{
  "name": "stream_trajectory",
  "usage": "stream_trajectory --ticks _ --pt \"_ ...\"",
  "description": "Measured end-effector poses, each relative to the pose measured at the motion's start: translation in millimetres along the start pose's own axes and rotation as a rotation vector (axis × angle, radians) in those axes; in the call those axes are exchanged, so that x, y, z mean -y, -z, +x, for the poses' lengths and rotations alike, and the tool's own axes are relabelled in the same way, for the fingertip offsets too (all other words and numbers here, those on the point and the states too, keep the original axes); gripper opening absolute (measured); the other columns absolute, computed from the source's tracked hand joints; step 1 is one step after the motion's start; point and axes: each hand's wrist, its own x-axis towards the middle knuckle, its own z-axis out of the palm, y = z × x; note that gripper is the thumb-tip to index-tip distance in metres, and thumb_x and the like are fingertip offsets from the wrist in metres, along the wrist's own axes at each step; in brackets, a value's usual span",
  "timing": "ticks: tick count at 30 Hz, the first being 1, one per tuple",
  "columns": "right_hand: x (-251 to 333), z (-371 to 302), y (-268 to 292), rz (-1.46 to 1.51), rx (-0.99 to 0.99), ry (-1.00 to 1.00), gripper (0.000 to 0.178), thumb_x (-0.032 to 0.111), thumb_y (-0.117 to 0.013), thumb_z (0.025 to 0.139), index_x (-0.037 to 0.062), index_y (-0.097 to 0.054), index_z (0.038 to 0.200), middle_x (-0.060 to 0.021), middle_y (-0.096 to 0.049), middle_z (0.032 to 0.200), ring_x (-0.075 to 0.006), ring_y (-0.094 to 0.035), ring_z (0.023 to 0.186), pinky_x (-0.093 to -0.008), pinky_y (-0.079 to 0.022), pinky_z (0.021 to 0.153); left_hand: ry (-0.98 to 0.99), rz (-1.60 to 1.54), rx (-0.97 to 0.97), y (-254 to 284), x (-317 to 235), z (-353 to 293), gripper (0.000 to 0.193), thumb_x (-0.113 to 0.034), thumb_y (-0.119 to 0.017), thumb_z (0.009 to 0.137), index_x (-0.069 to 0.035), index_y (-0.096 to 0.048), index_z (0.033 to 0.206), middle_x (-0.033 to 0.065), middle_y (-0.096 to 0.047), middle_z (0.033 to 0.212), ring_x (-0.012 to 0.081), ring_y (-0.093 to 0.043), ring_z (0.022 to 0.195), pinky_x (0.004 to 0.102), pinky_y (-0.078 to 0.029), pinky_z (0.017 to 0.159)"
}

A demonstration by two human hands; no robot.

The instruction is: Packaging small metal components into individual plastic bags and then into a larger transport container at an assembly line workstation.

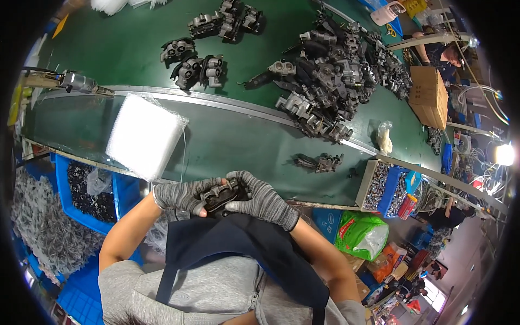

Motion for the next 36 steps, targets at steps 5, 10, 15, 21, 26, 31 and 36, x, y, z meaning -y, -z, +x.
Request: stream_trajectory --ticks 5,10,15,21,26,31,36 --pt "-5.9 -0.9 -6.8 0.069 -0.047 -0.002 0.062 0.015 -0.081 0.075 0.0057 -0.048 0.127 -0.0063 -0.062 0.107 -0.0131 -0.058 0.101 -0.0300 -0.048 0.092 -0.053 -0.150 -0.094 -16.8 -1.7 -1.0 0.089 -0.018 -0.084 0.072 -0.004 -0.034 0.144 0.0093 -0.046 0.140 0.0180 -0.041 0.130 0.0310 -0.035 0.106" --pt "-11.1 0.2 -10.2 0.216 -0.098 -0.001 0.054 0.013 -0.080 0.076 0.0062 -0.049 0.121 -0.0048 -0.060 0.102 -0.0115 -0.057 0.098 -0.0286 -0.048 0.090 -0.131 0.100 -0.403 -27.3 -4.6 -13.8 0.084 -0.023 -0.085 0.072 -0.004 -0.041 0.140 0.0106 -0.051 0.136 0.0217 -0.050 0.123 0.0345 -0.040 0.103" --pt "-13.1 -0.5 -15.7 0.278 -0.097 0.036 0.052 0.011 -0.079 0.077 0.0058 -0.048 0.119 -0.0043 -0.058 0.103 -0.0113 -0.055 0.098 -0.0281 -0.047 0.090 -0.390 0.621 -0.483 -26.6 14.5 -20.5 0.080 -0.040 -0.081 0.072 -0.003 -0.049 0.135 0.0131 -0.057 0.127 0.0258 -0.056 0.116 0.0366 -0.043 0.099" --pt "-11.6 -1.0 -17.6 0.287 -0.091 0.058 0.055 0.012 -0.079 0.076 0.0050 -0.048 0.120 -0.0062 -0.058 0.105 -0.0125 -0.055 0.100 -0.0290 -0.047 0.090 -0.503 0.852 -0.594 -30.6 1.2 -13.2 0.076 -0.054 -0.070 0.078 -0.004 -0.051 0.132 0.0170 -0.058 0.122 0.0341 -0.055 0.114 0.0387 -0.044 0.097" --pt "-2.9 3.2 -20.4 0.190 -0.059 0.081 0.056 0.013 -0.080 0.074 0.0037 -0.049 0.119 -0.0104 -0.059 0.107 -0.0150 -0.056 0.100 -0.0313 -0.047 0.090 -0.462 1.062 -0.598 -43.0 -54.5 12.5 0.075 -0.051 -0.066 0.084 -0.006 -0.043 0.139 0.0176 -0.057 0.124 0.0324 -0.055 0.115 0.0404 -0.043 0.099" --pt "0.3 2.1 -25.5 -0.084 -0.089 0.150 0.056 0.014 -0.079 0.072 0.0025 -0.051 0.119 -0.0131 -0.062 0.107 -0.0177 -0.059 0.099 -0.0338 -0.049 0.089 -0.299 -0.185 -0.304 -18.7 -48.6 40.2 0.095 -0.056 -0.073 0.075 -0.001 -0.036 0.143 0.0117 -0.050 0.135 0.0223 -0.051 0.119 0.0365 -0.039 0.103" --pt "-23.4 6.4 -17.9 0.058 -0.152 0.122 0.057 0.015 -0.079 0.072 0.0023 -0.051 0.120 -0.0110 -0.064 0.105 -0.0169 -0.060 0.099 -0.0333 -0.050 0.088 -0.098 -0.026 -0.233 -12.1 -30.0 18.5 0.085 -0.037 -0.079 0.077 0.000 -0.039 0.141 0.0093 -0.054 0.132 0.0181 -0.050 0.119 0.0320 -0.041 0.100"
